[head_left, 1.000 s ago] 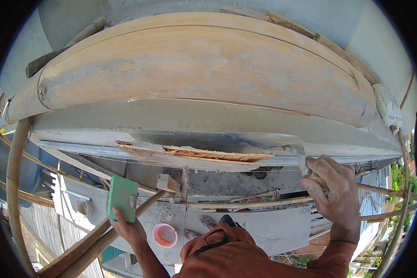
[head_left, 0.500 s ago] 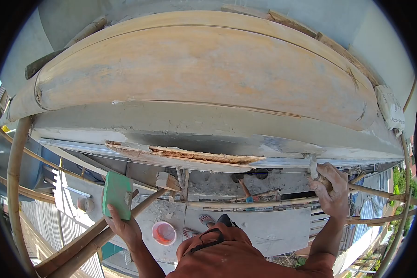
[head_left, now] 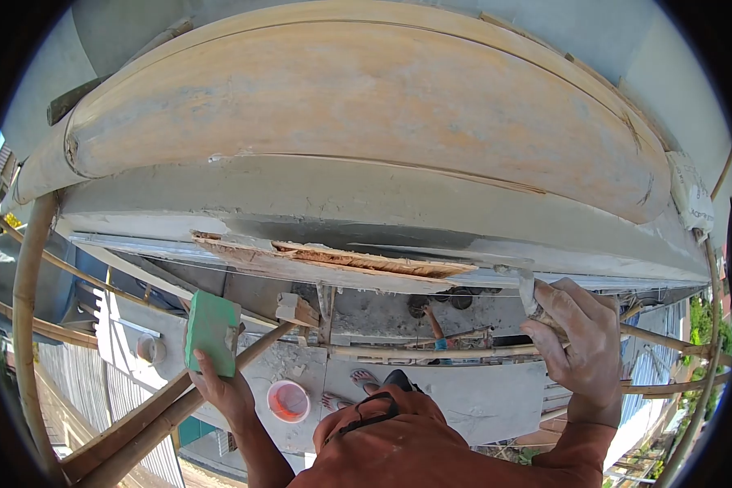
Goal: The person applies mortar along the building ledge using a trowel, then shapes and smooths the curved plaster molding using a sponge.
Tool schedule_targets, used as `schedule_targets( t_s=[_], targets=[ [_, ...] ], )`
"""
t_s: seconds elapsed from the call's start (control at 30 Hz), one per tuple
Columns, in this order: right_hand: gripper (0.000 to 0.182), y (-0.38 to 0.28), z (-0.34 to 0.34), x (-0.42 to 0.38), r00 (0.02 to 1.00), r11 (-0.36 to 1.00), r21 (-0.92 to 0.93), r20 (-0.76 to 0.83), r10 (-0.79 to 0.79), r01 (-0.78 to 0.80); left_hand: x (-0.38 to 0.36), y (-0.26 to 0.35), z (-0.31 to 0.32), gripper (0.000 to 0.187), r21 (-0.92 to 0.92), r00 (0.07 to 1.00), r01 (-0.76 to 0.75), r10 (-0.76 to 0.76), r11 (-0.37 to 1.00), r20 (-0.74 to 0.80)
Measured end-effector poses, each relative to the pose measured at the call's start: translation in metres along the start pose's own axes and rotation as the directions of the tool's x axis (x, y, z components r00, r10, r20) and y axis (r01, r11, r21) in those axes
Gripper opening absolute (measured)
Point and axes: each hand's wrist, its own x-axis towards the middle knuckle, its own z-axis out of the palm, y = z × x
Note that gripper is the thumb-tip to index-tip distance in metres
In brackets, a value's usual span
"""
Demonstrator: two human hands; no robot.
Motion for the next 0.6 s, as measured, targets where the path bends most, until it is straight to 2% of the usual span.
schedule_targets(
  t_s=[0.07,0.2,0.4,0.47,0.6],
  targets=[
    [0.038,-0.006,-0.002,0.003,0.999,0.998,-0.063,0.033,0.014,-0.012,0.001,-0.003,-0.003,0.054,-0.012,1.0,0.013,-0.013,1.0,0.007],
    [0.037,-0.009,0.005,0.0,0.997,0.995,-0.077,0.04,0.068,-0.065,0.003,-0.007,-0.009,0.052,-0.038,1.0,0.011,-0.011,0.999,-0.011],
    [0.033,0.015,0.02,-0.021,0.993,0.992,0.049,-0.023,0.116,-0.115,0.007,-0.002,-0.003,0.049,-0.036,1.0,-0.001,0.0,0.999,-0.02],
    [0.032,0.022,0.023,-0.031,0.979,0.966,0.182,-0.05,0.196,-0.184,0.008,0.0,0.0,0.048,-0.028,0.999,-0.014,0.013,1.0,-0.035],
    [0.032,0.036,0.024,-0.045,0.977,0.967,0.189,-0.098,0.19,-0.169,0.011,0.002,-0.005,0.049,0.003,1.0,-0.008,0.009,1.0,-0.027]
  ],
)
